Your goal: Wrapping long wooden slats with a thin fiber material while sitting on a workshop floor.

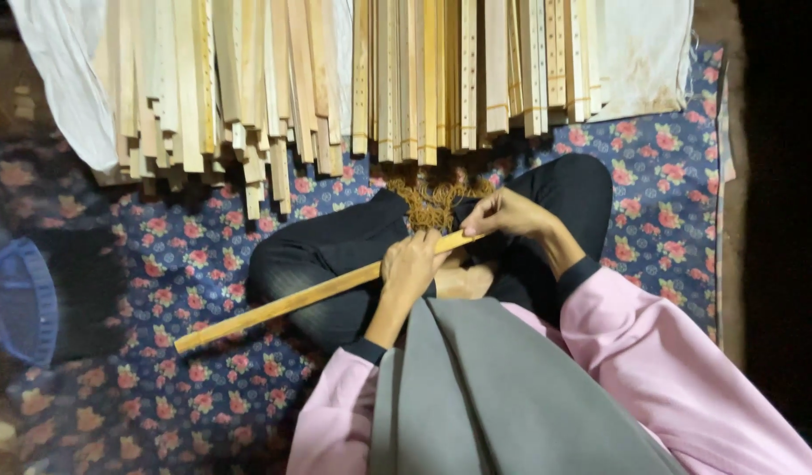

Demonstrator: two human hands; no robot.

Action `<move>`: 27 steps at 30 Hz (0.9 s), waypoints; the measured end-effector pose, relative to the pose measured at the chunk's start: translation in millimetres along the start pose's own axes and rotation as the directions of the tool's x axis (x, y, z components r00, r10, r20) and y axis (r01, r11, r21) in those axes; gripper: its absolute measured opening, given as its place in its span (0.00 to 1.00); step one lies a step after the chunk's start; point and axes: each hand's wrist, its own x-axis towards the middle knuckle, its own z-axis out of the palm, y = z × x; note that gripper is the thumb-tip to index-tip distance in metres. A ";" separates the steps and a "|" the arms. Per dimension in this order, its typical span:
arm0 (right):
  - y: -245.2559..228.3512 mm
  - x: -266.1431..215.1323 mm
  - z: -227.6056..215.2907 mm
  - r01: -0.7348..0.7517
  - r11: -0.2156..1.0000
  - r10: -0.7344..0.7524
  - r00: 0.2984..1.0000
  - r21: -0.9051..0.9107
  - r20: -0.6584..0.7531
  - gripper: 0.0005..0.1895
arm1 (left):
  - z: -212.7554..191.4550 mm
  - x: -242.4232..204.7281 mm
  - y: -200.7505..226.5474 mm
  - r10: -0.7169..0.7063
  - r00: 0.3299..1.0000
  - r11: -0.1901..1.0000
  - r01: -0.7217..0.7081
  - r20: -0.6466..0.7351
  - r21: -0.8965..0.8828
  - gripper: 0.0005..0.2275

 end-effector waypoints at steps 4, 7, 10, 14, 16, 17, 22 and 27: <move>-10.3 -10.0 5.0 0.006 0.994 -0.002 0.999 -0.112 0.035 0.17 | 4.5 -5.8 -0.3 0.009 1.000 1.000 -0.009 0.002 0.000 0.14; -16.6 -16.1 12.0 0.134 0.897 -0.093 0.989 -0.420 0.118 0.16 | 6.5 -7.7 0.7 0.016 0.999 1.000 -0.016 0.030 -0.017 0.13; -23.8 -18.0 35.7 0.041 0.636 0.126 0.980 -0.771 0.155 0.37 | 3.4 -8.1 3.4 0.006 0.991 0.999 0.000 0.137 -0.042 0.13; 6.2 -3.9 61.4 0.134 0.350 0.048 0.986 -0.927 0.160 0.23 | 2.3 -4.9 3.1 -0.032 0.942 0.997 0.055 0.333 -0.060 0.11; 10.8 -5.3 64.1 0.172 0.389 -0.014 0.983 -0.905 0.181 0.21 | 12.1 -3.4 -0.8 -0.034 0.929 0.996 0.061 0.369 -0.063 0.10; 3.8 -12.0 65.3 0.197 0.445 0.008 0.975 -0.874 0.224 0.19 | 22.0 -3.8 -3.9 -0.019 0.917 0.998 0.039 0.399 -0.043 0.10; -24.9 -43.0 64.0 0.174 0.678 0.054 0.957 -0.714 0.284 0.16 | 44.8 13.3 -16.9 0.094 0.842 0.991 -0.130 0.531 0.032 0.14; -10.5 -52.8 63.7 0.334 0.890 -0.361 0.932 -0.311 -0.033 0.12 | 4.5 61.0 -0.1 0.365 0.880 0.873 -0.437 0.304 0.216 0.06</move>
